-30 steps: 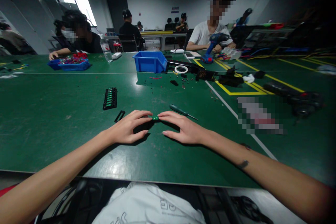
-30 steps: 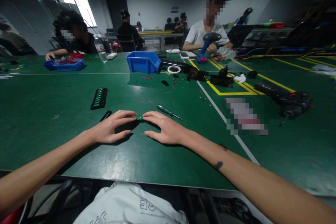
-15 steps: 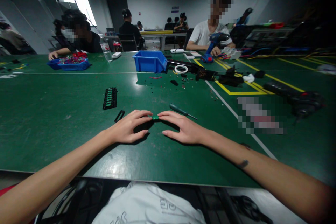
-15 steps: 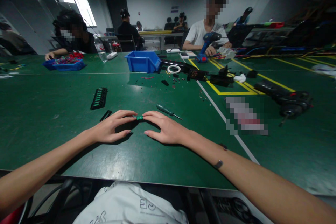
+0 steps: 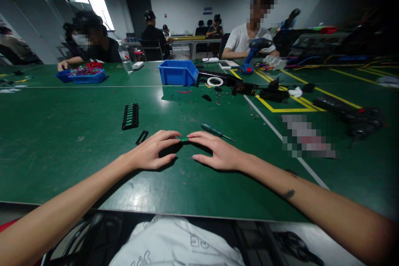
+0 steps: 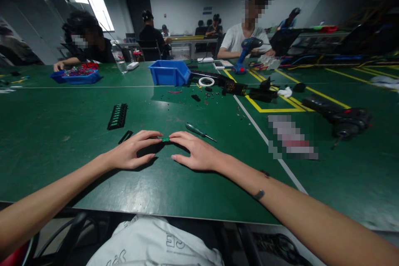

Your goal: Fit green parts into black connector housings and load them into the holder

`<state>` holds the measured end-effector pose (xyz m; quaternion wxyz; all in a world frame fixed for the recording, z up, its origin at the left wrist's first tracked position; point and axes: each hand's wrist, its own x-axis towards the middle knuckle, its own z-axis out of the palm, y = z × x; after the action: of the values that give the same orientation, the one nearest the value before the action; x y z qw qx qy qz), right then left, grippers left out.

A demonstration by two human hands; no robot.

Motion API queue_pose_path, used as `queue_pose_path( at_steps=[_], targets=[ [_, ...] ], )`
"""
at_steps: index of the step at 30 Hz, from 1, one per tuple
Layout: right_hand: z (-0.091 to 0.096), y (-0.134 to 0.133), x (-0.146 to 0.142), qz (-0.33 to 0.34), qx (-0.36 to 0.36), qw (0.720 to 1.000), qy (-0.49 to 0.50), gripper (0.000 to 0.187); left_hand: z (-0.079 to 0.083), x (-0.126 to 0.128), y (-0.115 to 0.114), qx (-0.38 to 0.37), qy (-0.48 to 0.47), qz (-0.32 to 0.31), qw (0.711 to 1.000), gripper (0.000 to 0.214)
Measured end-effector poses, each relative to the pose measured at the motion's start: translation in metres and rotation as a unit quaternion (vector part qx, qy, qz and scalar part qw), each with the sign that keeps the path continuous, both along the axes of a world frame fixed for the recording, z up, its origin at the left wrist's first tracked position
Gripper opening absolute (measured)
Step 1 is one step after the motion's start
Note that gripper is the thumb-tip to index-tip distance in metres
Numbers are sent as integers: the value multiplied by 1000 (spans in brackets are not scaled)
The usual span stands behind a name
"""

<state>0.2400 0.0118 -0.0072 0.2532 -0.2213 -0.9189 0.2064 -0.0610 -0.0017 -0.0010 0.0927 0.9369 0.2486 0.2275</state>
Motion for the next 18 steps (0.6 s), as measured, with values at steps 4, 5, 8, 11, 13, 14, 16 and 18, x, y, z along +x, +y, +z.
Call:
queue_pose_path(
  at_steps=[4, 5, 8, 11, 13, 14, 16, 18],
  targets=[
    [1, 0, 0, -3, -1, 1000, -11, 53, 0, 0, 0, 0, 5, 1, 1000, 54],
    [1, 0, 0, -4, -1, 1000, -12, 53, 0, 0, 0, -1, 5, 1, 1000, 54],
    [1, 0, 0, -4, -2, 1000, -10, 54, 0, 0, 0, -2, 4, 1, 1000, 54],
    [1, 0, 0, -4, -1, 1000, -7, 54, 0, 0, 0, -1, 3, 2, 1000, 54],
    [1, 0, 0, -4, -1, 1000, -7, 53, 0, 0, 0, 0, 5, 2, 1000, 54],
    [1, 0, 0, -4, -1, 1000, -7, 53, 0, 0, 0, 0, 7, 2, 1000, 53],
    [1, -1, 0, -5, -2, 1000, -6, 53, 0, 0, 1, 2, 9, 3, 1000, 53],
    [1, -1, 0, -5, -1, 1000, -6, 52, -1, -1, 1, 8, 8, 4, 1000, 52]
  ],
)
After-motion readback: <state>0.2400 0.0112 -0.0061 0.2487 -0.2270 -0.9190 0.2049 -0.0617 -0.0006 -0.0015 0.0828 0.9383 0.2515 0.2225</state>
